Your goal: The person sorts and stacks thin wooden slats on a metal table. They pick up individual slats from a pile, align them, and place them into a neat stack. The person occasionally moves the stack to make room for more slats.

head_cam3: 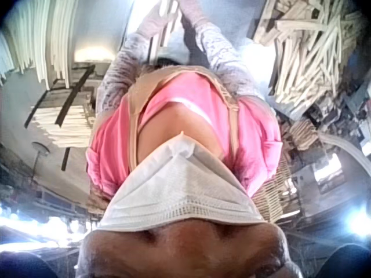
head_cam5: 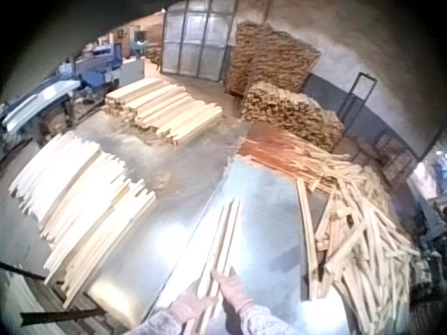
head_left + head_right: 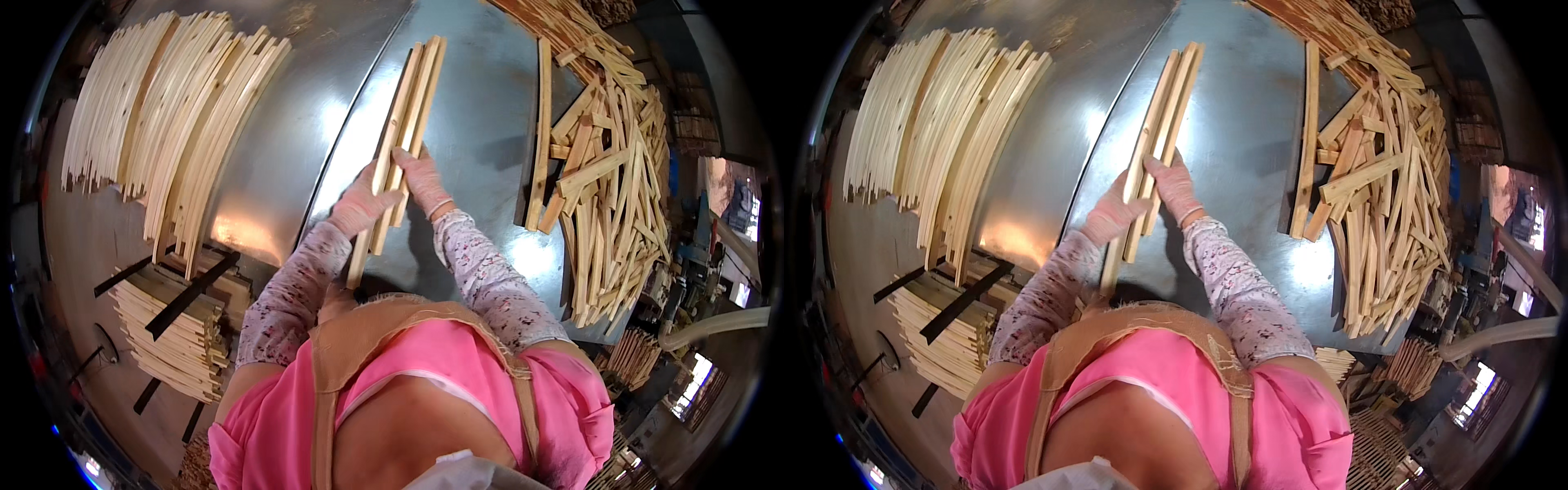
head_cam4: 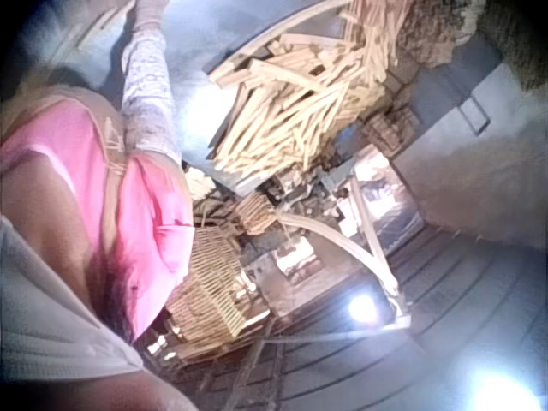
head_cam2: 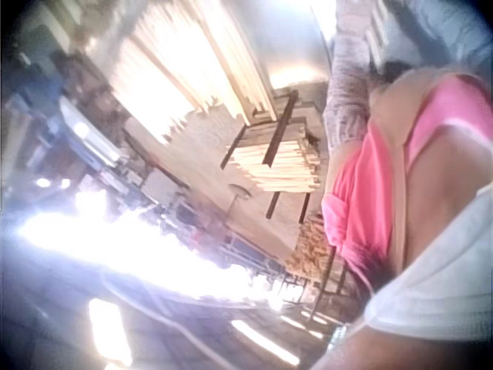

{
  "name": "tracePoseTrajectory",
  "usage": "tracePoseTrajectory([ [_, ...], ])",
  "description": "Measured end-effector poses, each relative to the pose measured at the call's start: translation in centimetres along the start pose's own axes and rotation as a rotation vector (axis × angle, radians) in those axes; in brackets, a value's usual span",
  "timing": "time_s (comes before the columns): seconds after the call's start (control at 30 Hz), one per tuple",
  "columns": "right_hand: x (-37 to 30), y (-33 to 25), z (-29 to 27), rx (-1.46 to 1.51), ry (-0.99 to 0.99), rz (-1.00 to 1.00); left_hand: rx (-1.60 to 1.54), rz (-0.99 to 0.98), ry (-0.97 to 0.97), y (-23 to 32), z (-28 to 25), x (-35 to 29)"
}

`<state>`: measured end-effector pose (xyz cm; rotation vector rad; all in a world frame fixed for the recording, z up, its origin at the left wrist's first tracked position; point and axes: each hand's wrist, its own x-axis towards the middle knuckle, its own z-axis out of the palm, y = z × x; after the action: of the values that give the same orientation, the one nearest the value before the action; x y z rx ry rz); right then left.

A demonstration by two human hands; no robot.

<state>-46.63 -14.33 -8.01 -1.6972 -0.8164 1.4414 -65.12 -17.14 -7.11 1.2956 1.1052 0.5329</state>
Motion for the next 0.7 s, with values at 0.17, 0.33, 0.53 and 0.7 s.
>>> tracePoseTrajectory([
  [0.17, -0.8, 0.5, 2.4, -0.039, -0.144, 0.051, -0.411, -0.273, 0.032, -1.6, -7.9, -1.5],
  [0.33, -2.4, -0.4, 9.8, -0.246, -0.225, 0.049, 1.098, -0.267, 0.483, -3.0, -17.7, -3.2],
  [0.53, -1.8, -0.6, 18.0, -0.118, -0.445, 0.058, 1.038, -0.109, 0.651, -2.1, -23.7, -7.6],
  [0.7, -2.8, -2.5, 20.4, -0.385, -0.273, 0.145, -0.041, -0.525, 0.371, -2.6, -14.9, -10.2],
])
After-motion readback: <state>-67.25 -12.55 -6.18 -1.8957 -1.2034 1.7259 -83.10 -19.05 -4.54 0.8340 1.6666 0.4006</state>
